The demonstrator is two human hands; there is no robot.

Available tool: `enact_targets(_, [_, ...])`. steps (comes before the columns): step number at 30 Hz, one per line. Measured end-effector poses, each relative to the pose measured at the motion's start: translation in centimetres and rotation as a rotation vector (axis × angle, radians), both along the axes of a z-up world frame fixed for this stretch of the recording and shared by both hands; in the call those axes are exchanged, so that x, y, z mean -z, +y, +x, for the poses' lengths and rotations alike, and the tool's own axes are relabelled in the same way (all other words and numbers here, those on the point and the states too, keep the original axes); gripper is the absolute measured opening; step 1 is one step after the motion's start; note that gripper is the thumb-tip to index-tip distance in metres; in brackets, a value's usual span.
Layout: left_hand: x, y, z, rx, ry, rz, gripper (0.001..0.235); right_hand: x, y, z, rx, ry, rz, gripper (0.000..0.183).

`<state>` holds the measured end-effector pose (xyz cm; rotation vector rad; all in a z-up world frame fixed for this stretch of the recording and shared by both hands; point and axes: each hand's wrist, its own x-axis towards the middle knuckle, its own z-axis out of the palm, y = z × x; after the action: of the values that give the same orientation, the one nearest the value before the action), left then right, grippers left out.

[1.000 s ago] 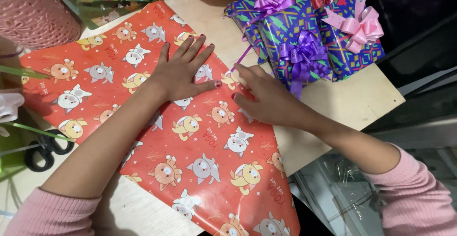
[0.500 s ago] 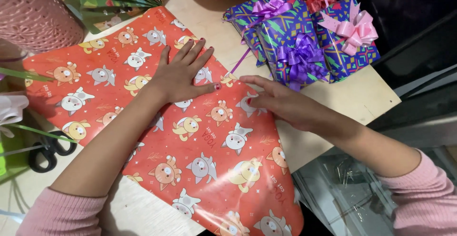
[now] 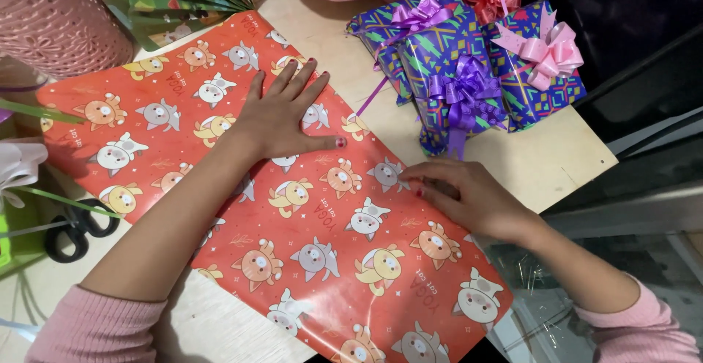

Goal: Unfolding, smoothing, and cutting a sheet of patterned wrapping paper on a table in preparation for gift wrapping.

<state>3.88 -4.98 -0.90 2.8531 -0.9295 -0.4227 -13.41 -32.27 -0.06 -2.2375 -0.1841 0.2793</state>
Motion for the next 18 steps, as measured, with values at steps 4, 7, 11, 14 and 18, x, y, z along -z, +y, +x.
enact_targets(4, [-0.5, -0.3, -0.2, -0.014, -0.007, 0.027, 0.115, -0.8, -0.1, 0.5, -0.106, -0.034, -0.225, 0.036])
enact_targets(7, [-0.4, -0.7, -0.4, -0.033, -0.016, 0.063, 0.118, -2.3, -0.2, 1.2, -0.13, 0.041, -0.313, 0.037])
enact_targets(11, [-0.6, -1.2, -0.7, -0.051, -0.026, 0.098, 0.118, -3.3, -0.7, 1.9, -0.181, 0.029, -0.395, 0.038])
enact_targets(14, [-0.8, -1.5, -1.2, -0.061, -0.003, 0.099, 0.118, -3.9, -1.1, 2.1, -0.183, 0.064, -0.407, 0.039])
enact_targets(18, [0.2, -1.5, -0.5, -0.062, -0.011, 0.09, 0.117, -2.6, -2.8, 1.8, -0.221, 0.042, -0.397, 0.04])
